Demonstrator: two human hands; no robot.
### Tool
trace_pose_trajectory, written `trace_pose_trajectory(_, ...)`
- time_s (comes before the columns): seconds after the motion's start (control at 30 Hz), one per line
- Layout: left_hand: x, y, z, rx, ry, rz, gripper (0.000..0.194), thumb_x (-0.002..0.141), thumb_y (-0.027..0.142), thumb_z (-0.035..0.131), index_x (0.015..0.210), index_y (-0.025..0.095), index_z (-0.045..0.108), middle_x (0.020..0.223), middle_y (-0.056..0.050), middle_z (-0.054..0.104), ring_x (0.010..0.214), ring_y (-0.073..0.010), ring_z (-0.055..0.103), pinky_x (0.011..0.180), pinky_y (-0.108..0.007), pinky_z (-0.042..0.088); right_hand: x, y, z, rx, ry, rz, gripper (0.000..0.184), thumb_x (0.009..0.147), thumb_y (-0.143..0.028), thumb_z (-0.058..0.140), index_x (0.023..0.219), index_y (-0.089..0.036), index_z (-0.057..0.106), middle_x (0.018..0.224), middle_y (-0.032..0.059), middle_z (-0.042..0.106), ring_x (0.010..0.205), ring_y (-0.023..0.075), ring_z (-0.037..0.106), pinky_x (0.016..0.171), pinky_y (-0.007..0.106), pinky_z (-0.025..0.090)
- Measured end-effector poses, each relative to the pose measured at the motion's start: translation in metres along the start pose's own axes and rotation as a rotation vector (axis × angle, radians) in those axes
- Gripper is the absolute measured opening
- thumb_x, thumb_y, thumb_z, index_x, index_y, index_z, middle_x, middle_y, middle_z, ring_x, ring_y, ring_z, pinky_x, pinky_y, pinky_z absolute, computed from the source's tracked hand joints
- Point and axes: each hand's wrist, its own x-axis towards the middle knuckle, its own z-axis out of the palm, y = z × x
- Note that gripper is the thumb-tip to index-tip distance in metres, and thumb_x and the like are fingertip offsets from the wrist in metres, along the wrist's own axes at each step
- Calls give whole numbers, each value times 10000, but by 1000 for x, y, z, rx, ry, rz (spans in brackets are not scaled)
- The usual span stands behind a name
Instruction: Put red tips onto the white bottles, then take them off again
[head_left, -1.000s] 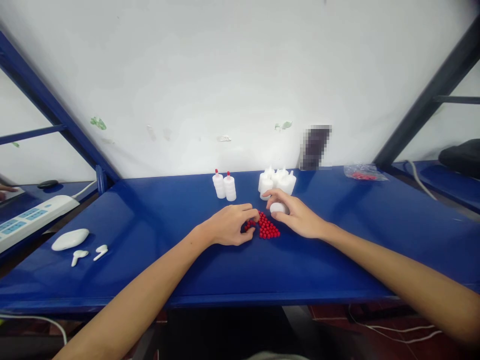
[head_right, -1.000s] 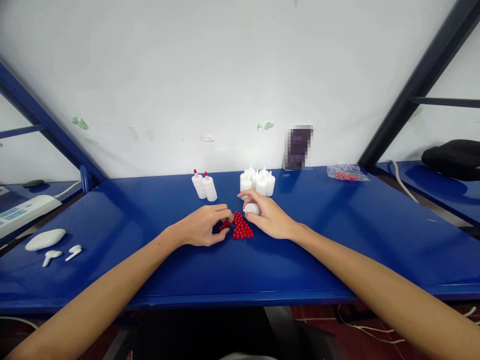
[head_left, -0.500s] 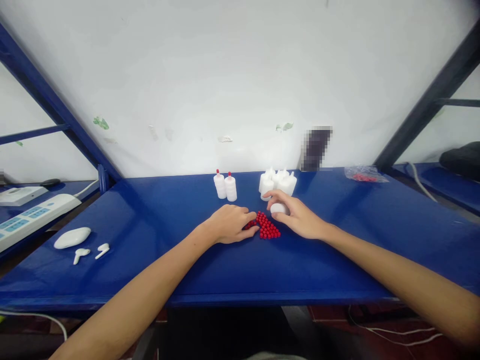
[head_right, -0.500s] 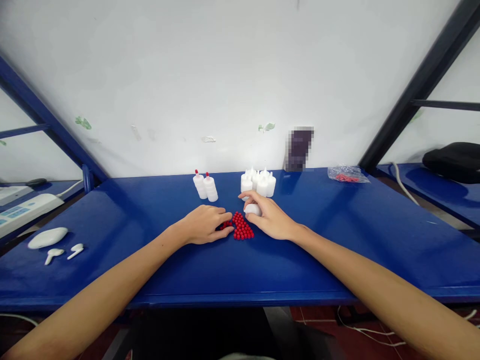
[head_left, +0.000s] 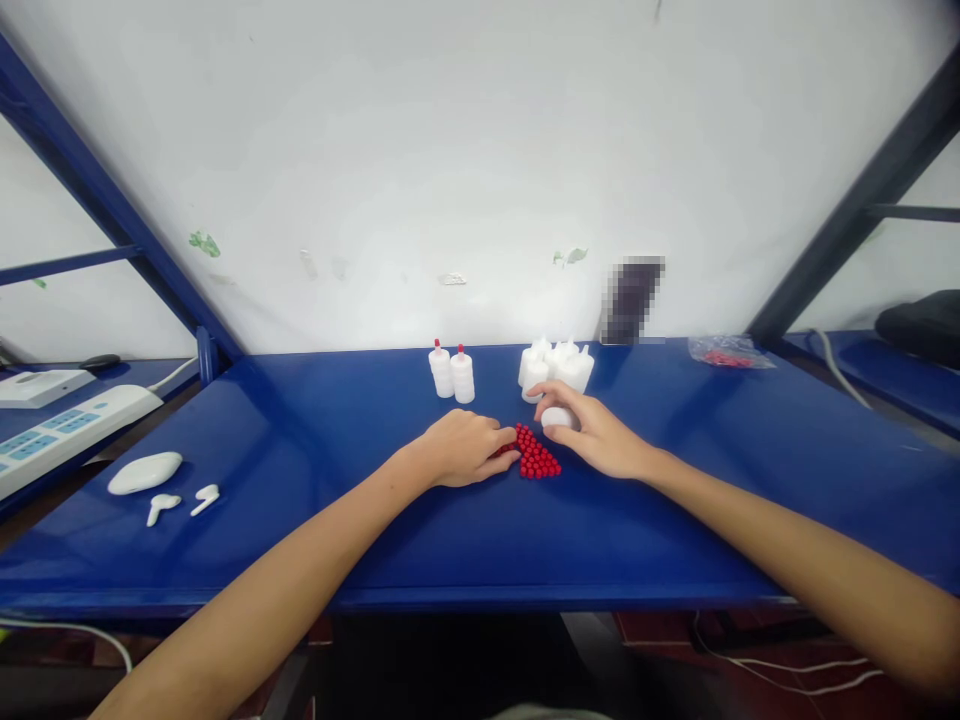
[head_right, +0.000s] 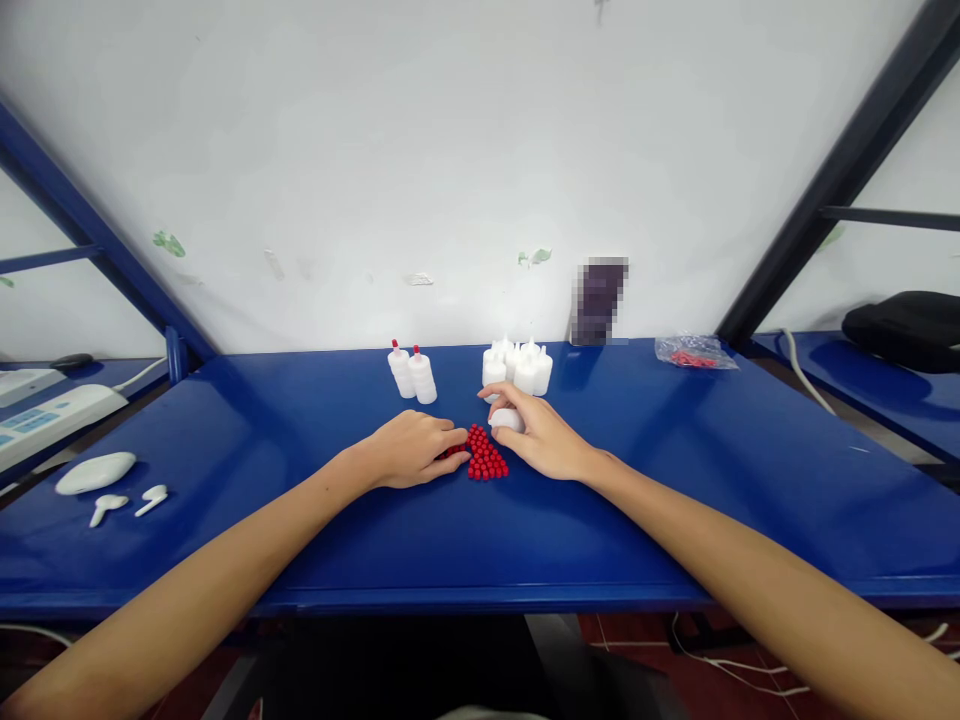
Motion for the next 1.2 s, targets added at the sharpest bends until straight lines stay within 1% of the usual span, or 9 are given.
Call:
trace_pose_trajectory(0.17,1,0,-2,15,-15,3,341,1011,427,344,928,191,576,766,-36,649,626,-170,618,509,-263,311,-1,0,0,6,0,5,420,831,-171,522,1246,-233,498,1019,38,637,890,211,614,880,381,445)
trace_pose_trajectory(0.33,1,1,-2,29,-20,21,334,1016,407,348,918,187,579,766,-41,659,619,-167,624,530,-254,339,0,-2,0,2,0,16,414,828,-161,516,1235,-230,504,1017,34,637,895,209,614,882,374,439)
trace_pose_trajectory(0.57,2,3,-2,81,-18,32,356,1012,411,346,892,172,580,769,-47,674,624,-185,656,502,-266,345,0,-1,0,0,-5,21,414,832,-163,517,1240,-234,504,1020,34,632,892,208,606,878,376,434)
trace_pose_trajectory(0.87,3,1,-1,71,-36,24,340,1003,412,370,891,163,574,765,-53,690,644,-198,675,528,-272,397,0,1,1,0,-1,0,418,829,-159,522,1241,-224,502,1016,34,618,914,206,595,887,367,425)
trace_pose_trajectory(1.07,1,2,-3,57,-35,1,338,1005,421,375,892,166,565,810,-46,698,660,-190,679,522,-269,386,-1,1,1,-14,-11,2,403,829,-170,523,1230,-221,515,1017,37,620,887,203,598,853,356,437)
trace_pose_trajectory(1.2,1,2,-2,58,-32,8,329,1009,412,374,890,172,564,805,-38,695,655,-185,677,513,-266,372,0,1,2,-12,-12,5,394,834,-179,524,1226,-218,521,1023,41,624,882,202,603,833,345,448)
